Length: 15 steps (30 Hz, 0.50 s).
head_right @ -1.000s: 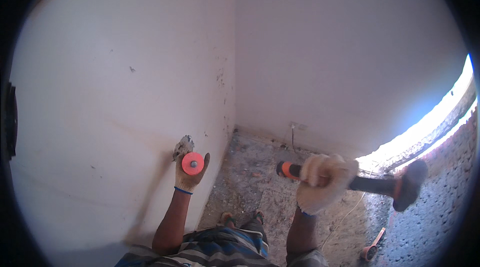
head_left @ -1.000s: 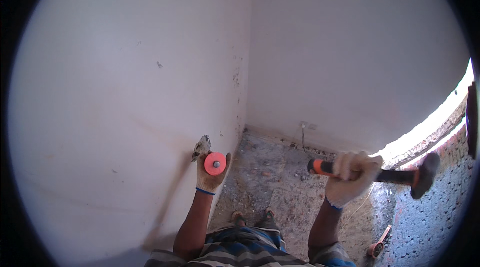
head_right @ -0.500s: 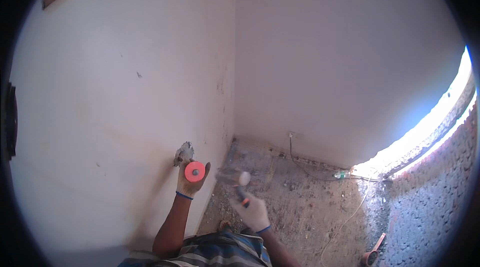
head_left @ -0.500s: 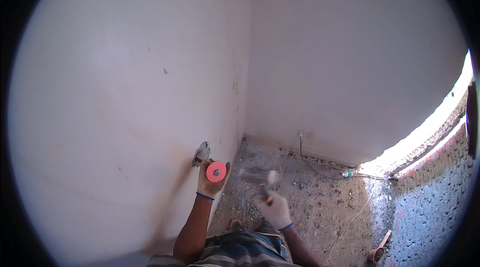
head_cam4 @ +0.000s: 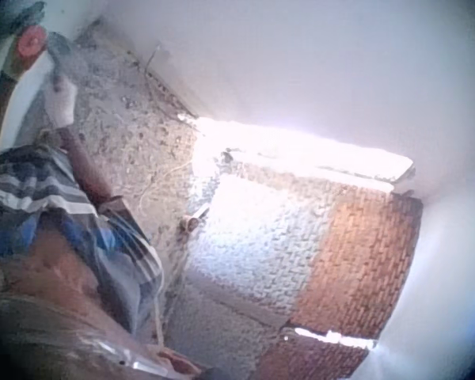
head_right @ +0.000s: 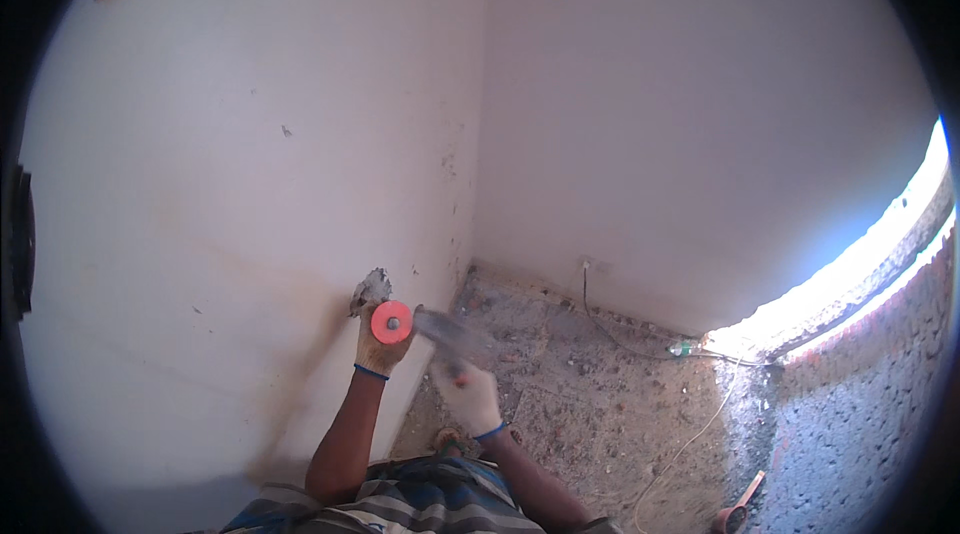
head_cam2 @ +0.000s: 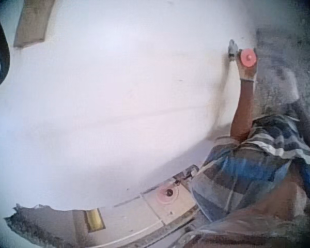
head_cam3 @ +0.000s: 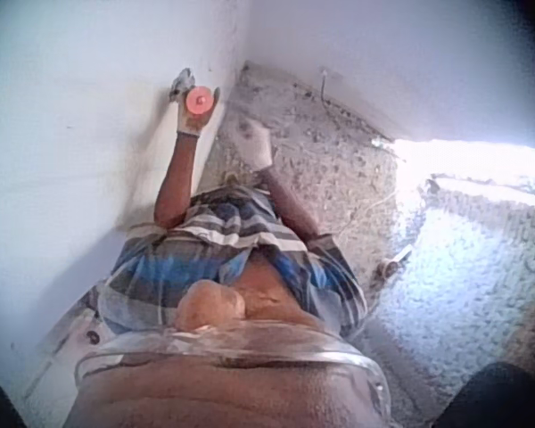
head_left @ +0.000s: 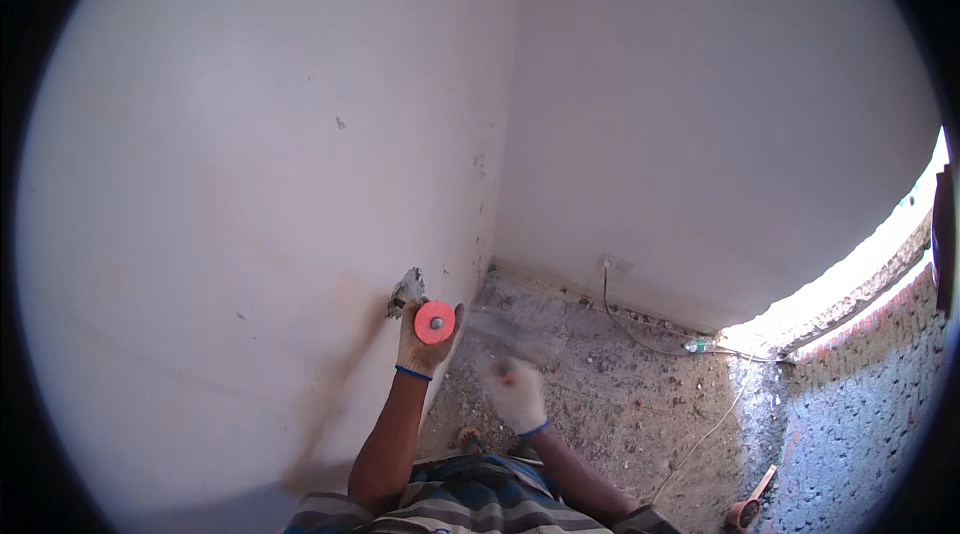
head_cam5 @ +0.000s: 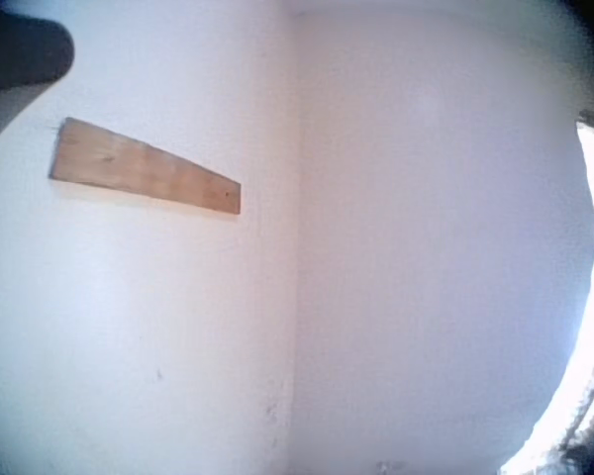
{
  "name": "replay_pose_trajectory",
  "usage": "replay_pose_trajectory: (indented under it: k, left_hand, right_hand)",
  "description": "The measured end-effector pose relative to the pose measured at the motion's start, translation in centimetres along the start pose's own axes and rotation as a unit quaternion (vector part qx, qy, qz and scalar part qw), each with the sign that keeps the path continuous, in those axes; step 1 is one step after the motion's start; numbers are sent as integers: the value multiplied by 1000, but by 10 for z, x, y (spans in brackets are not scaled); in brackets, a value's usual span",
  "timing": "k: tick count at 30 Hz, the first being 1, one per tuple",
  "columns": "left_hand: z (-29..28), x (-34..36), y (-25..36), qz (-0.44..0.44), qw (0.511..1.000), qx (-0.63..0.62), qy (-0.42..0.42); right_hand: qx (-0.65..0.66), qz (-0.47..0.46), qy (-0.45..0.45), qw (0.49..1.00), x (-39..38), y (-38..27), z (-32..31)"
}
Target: The person uses a hammer and a chisel to chip away at a section of a white wall, creating a hole. The person repeatedly strikes the chisel with the hammer to remove plaster and debris.
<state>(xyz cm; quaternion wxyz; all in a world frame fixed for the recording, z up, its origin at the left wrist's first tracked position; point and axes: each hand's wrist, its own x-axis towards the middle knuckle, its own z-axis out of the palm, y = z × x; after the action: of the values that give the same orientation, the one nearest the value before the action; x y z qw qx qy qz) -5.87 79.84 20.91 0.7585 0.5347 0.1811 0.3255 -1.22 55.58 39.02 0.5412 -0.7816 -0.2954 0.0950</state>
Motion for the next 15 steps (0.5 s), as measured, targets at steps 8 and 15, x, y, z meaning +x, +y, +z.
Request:
replay_pose_trajectory:
  k: [8, 15]
  left_hand:
    - [36, -51, 12, -292, 882, -322, 182]
    - [82, -48, 37, -308, 899, -266, 162]
  right_hand:
    - [-67, 233, -114, 964, -78, 109, -39]
    - [8, 315, -9, 949, -75, 88, -98]
